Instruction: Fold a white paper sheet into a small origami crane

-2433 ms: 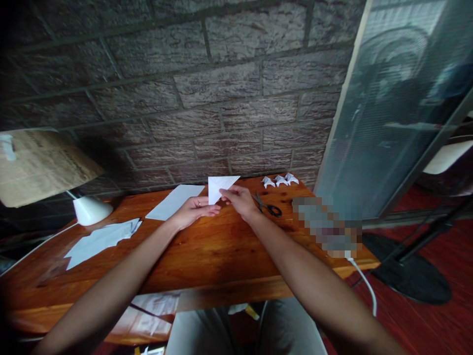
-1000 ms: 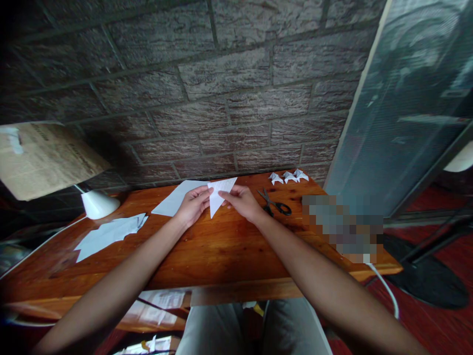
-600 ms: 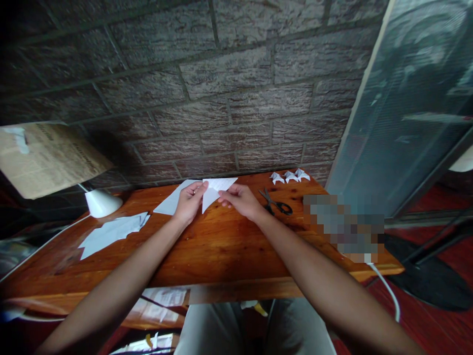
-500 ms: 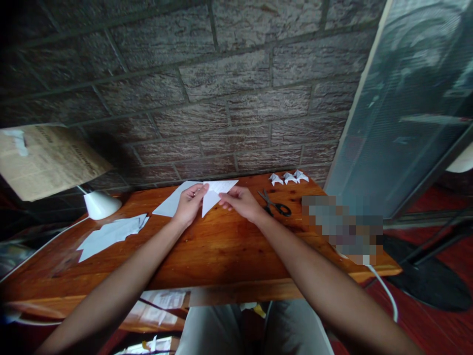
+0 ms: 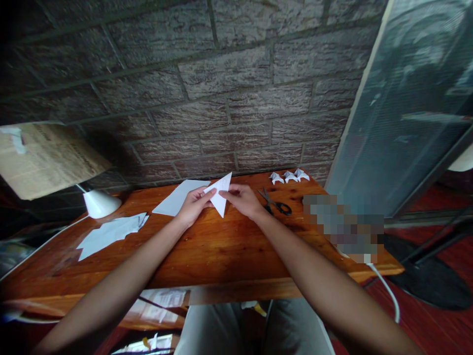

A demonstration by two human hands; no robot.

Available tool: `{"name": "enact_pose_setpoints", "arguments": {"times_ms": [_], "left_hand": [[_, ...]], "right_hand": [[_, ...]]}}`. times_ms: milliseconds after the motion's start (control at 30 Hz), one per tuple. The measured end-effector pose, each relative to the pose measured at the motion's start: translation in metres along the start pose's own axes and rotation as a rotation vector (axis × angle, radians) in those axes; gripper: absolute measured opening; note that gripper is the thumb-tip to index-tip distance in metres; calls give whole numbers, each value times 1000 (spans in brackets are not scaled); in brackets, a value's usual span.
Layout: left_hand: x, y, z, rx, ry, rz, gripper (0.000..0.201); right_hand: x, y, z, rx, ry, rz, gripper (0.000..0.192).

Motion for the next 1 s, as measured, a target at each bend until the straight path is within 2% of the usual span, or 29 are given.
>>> {"name": "enact_pose_setpoints", "arguments": {"times_ms": [133, 233, 700, 1000], "left_hand": [[1, -13, 12, -68, 75, 125, 36], [1, -18, 15, -87, 94, 158, 34], [-2, -8, 0, 18, -52, -6, 42], [-1, -12, 1, 27, -40, 64, 50]], "right_hand": [[-1, -2, 2, 7, 8, 10, 36], [0, 3, 0, 1, 5, -33, 35], [-2, 5, 2, -16, 24, -81, 38], [-2, -5, 5, -59, 24, -28, 37]]}}
Point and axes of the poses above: each hand's wrist, its own x-axis away from the middle knuckle, its own y-axis out of the palm, z = x × y, the point moved 10 cm from there along -x, towards the middle knuckle, and after that the axes turned 9 degrees about -z, right-handed, at the moved point
